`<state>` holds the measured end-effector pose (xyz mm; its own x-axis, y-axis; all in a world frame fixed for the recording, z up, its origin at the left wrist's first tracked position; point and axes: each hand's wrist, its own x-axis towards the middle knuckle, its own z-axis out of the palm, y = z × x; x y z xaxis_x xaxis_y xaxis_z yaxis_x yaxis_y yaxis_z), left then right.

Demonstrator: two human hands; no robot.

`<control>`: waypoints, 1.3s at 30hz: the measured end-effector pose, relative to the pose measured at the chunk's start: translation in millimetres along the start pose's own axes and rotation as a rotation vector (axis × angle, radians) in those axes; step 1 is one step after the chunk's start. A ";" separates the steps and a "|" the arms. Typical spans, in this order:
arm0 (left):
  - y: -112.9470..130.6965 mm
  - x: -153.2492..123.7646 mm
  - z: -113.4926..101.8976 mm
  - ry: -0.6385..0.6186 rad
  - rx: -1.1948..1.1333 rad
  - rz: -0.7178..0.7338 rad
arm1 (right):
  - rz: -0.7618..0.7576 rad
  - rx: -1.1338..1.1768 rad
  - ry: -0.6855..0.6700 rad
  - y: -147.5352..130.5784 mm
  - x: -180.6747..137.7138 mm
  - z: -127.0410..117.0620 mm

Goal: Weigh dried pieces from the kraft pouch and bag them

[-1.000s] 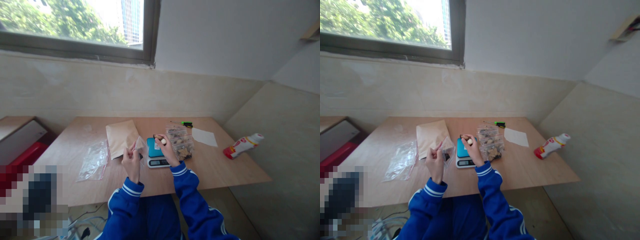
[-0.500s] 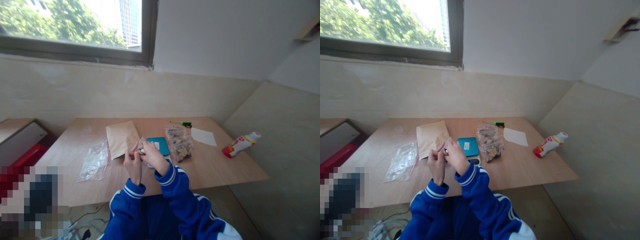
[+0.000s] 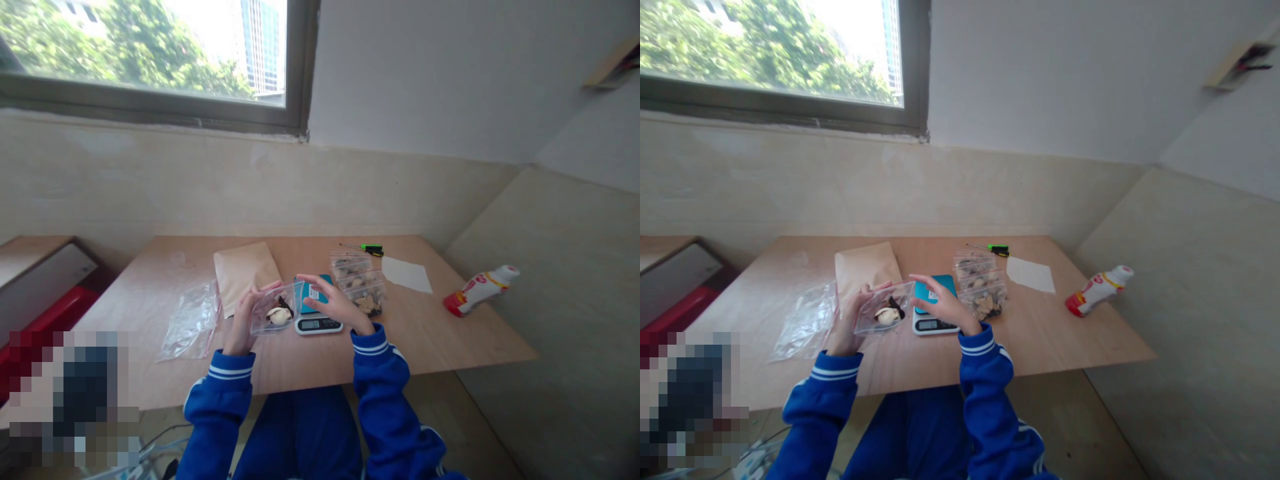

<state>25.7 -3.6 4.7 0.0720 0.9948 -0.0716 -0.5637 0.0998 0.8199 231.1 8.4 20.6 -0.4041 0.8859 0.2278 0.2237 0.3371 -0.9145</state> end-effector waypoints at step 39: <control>0.2 -31.2 29.9 0.384 0.526 0.547 | 0.003 0.181 0.679 -16.0 -29.1 10.1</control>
<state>48.0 -35.2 24.1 -0.4368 0.8475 0.3015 0.0244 -0.3239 0.9458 230.3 -26.0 25.2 0.2525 0.9096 0.3300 0.0485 0.3287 -0.9432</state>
